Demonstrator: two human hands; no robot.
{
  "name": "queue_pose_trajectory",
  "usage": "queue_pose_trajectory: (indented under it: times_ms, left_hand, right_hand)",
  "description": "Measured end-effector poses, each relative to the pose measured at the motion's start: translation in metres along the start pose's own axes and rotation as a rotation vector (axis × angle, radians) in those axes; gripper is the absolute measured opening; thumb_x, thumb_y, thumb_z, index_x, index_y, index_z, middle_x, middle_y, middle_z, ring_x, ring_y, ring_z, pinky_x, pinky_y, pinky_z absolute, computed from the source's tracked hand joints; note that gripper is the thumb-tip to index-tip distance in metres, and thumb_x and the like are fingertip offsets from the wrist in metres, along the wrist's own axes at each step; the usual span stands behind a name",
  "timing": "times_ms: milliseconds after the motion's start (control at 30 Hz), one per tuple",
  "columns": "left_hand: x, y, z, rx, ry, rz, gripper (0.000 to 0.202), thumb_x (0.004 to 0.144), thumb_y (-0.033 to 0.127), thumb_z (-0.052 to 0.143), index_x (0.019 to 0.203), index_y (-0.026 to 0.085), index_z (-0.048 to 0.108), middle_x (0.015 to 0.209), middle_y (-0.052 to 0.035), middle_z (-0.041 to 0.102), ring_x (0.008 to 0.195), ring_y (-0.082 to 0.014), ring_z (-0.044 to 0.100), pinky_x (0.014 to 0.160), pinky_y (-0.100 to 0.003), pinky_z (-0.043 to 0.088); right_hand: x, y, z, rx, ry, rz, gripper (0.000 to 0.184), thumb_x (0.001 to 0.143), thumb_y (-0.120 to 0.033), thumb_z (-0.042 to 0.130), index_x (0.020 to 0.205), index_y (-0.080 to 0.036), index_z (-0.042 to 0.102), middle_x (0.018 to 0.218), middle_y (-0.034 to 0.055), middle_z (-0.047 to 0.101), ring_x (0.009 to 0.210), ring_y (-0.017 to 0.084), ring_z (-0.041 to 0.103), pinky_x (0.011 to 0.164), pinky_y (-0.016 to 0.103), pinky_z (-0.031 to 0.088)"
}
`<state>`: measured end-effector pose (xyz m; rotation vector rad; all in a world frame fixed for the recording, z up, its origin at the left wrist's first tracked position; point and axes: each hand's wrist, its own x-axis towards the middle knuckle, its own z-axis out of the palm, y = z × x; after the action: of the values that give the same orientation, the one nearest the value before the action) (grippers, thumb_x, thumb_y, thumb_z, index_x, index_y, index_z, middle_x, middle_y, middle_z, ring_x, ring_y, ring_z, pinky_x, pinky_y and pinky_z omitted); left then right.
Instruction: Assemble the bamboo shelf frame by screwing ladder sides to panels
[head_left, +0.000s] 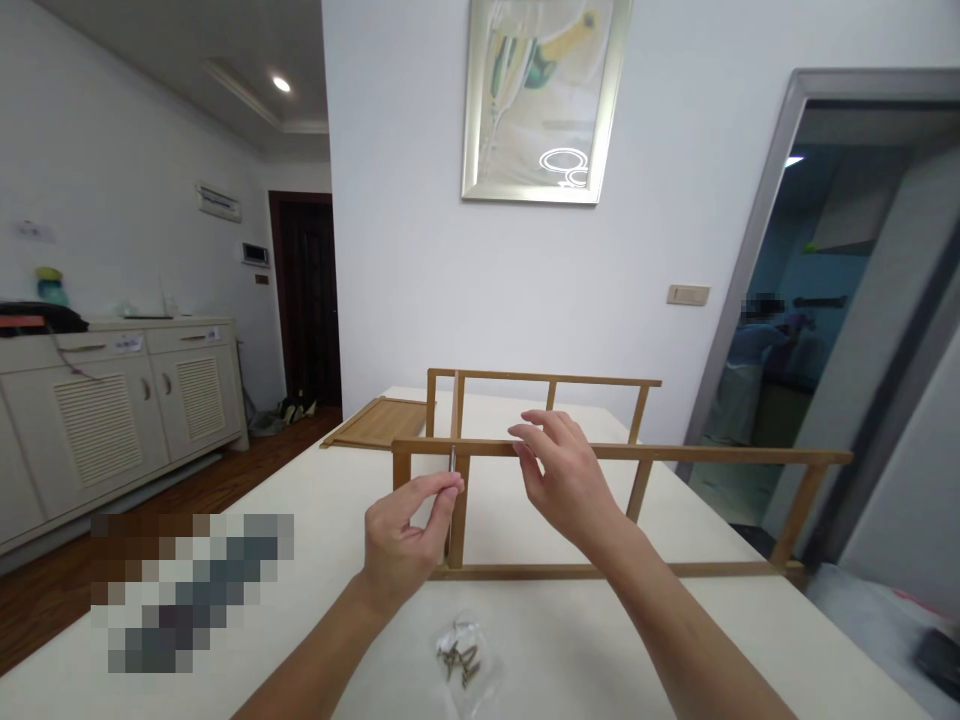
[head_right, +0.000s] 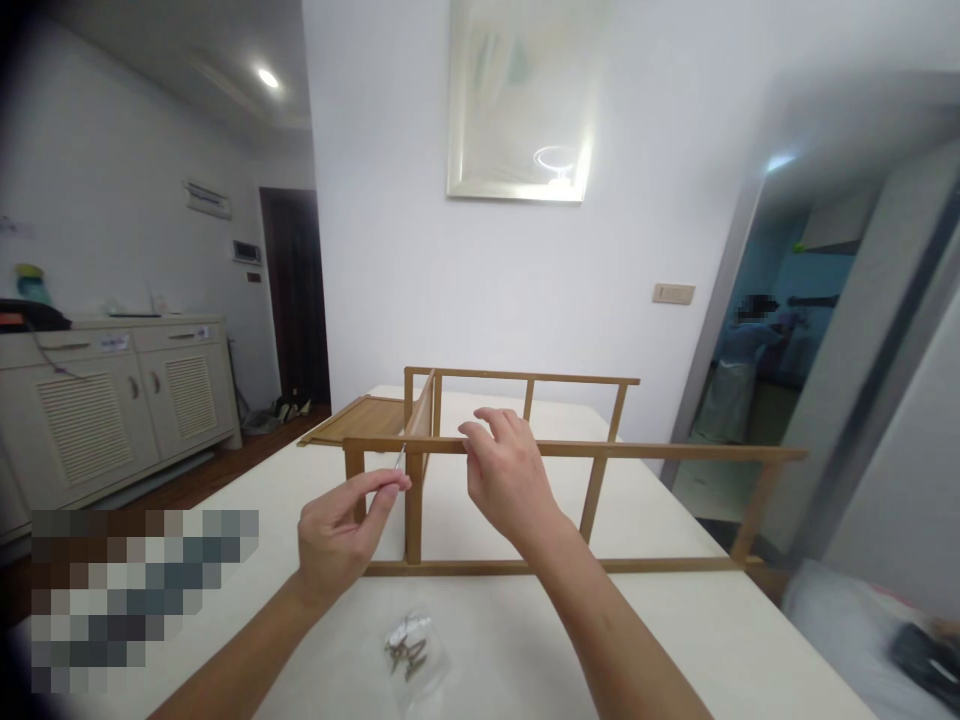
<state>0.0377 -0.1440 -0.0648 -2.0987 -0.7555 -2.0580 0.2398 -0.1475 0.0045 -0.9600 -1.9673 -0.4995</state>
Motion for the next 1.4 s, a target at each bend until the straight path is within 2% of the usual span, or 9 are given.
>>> queue_pose_trajectory:
  times_ms: [100,267,367,600,700,867,1133,1300,1400]
  left_hand:
    - [-0.001,0.0,0.001,0.001,0.017,-0.015,0.018,0.084,0.009,0.064,0.097,0.019,0.071,0.085,-0.0014,0.077,0.076,-0.014,0.073,0.073,-0.024,0.062]
    - [-0.005,-0.002,0.003,0.024,0.061,0.056,0.021,0.084,0.008,0.063,0.101,0.018,0.069,0.086,-0.0027,0.077,0.077,-0.0145,0.073,0.072,-0.025,0.062]
    - [-0.006,-0.001,0.003,0.028,0.084,0.056,0.025,0.084,0.007,0.063,0.106,0.017,0.067,0.088,-0.0034,0.077,0.077,-0.0143,0.073,0.073,-0.025,0.062]
    - [-0.004,0.003,0.003,0.017,0.062,0.095,0.021,0.083,0.004,0.061,0.097,0.018,0.069,0.093,-0.0044,0.075,0.102,-0.022,0.069,0.09,-0.038,0.058]
    - [-0.004,0.004,0.002,0.015,0.081,0.123,0.027,0.079,-0.001,0.063,0.096,0.019,0.069,0.091,-0.0033,0.074,0.097,-0.0206,0.07,0.086,-0.037,0.059]
    - [-0.004,0.007,0.002,0.017,0.098,0.154,0.029,0.077,-0.003,0.064,0.096,0.018,0.069,0.085,-0.0021,0.073,0.092,-0.0194,0.069,0.08,-0.034,0.06]
    - [-0.005,0.012,0.002,-0.053,0.062,0.138,0.035,0.076,-0.007,0.06,0.1,0.018,0.067,0.09,-0.0043,0.073,0.099,-0.022,0.069,0.085,-0.038,0.059]
    - [-0.014,0.023,0.01,-0.058,-0.048,0.297,0.04,0.074,-0.008,0.058,0.106,0.015,0.062,0.084,-0.0054,0.071,0.098,-0.0215,0.068,0.083,-0.035,0.059]
    - [-0.027,0.025,0.021,-0.087,-0.153,0.34,0.038,0.075,-0.005,0.056,0.108,0.013,0.059,0.083,-0.007,0.07,0.09,-0.02,0.067,0.078,-0.033,0.058]
  right_hand:
    - [-0.02,-0.01,0.006,0.025,0.044,-0.116,0.026,0.089,-0.007,0.046,0.104,-0.02,0.062,0.105,0.0122,0.064,0.101,0.025,0.057,0.086,0.045,0.049]
    - [-0.068,-0.027,0.016,0.134,-0.094,-0.166,0.038,0.085,-0.003,0.044,0.117,-0.021,0.055,0.108,0.0125,0.063,0.097,0.024,0.057,0.08,0.042,0.051]
    - [-0.097,-0.027,0.025,0.184,-0.171,-0.168,0.044,0.084,0.0,0.042,0.121,-0.021,0.051,0.107,0.0118,0.063,0.096,0.024,0.057,0.079,0.041,0.051]
    - [-0.147,-0.017,0.047,0.213,-0.265,-0.132,0.038,0.08,-0.001,0.042,0.111,-0.019,0.055,0.096,0.01,0.065,0.087,0.022,0.056,0.075,0.039,0.049]
    - [-0.151,-0.02,0.049,0.195,-0.307,-0.15,0.034,0.079,-0.002,0.042,0.105,-0.019,0.056,0.088,0.0079,0.065,0.081,0.021,0.056,0.071,0.037,0.046]
    - [-0.148,-0.019,0.049,0.179,-0.277,-0.139,0.032,0.079,-0.002,0.043,0.104,-0.018,0.056,0.086,0.0077,0.065,0.077,0.02,0.054,0.07,0.036,0.044]
    - [-0.152,-0.011,0.052,0.221,-0.262,-0.126,0.035,0.081,-0.001,0.043,0.108,-0.018,0.056,0.09,0.0089,0.064,0.081,0.021,0.055,0.073,0.036,0.045]
    - [-0.147,-0.013,0.047,0.235,-0.237,-0.139,0.036,0.083,0.0,0.042,0.112,-0.019,0.053,0.093,0.0083,0.064,0.081,0.021,0.054,0.072,0.036,0.045]
    - [-0.145,-0.014,0.045,0.224,-0.163,-0.089,0.029,0.087,-0.002,0.044,0.109,-0.019,0.051,0.086,0.0067,0.06,0.078,0.02,0.052,0.068,0.035,0.045]
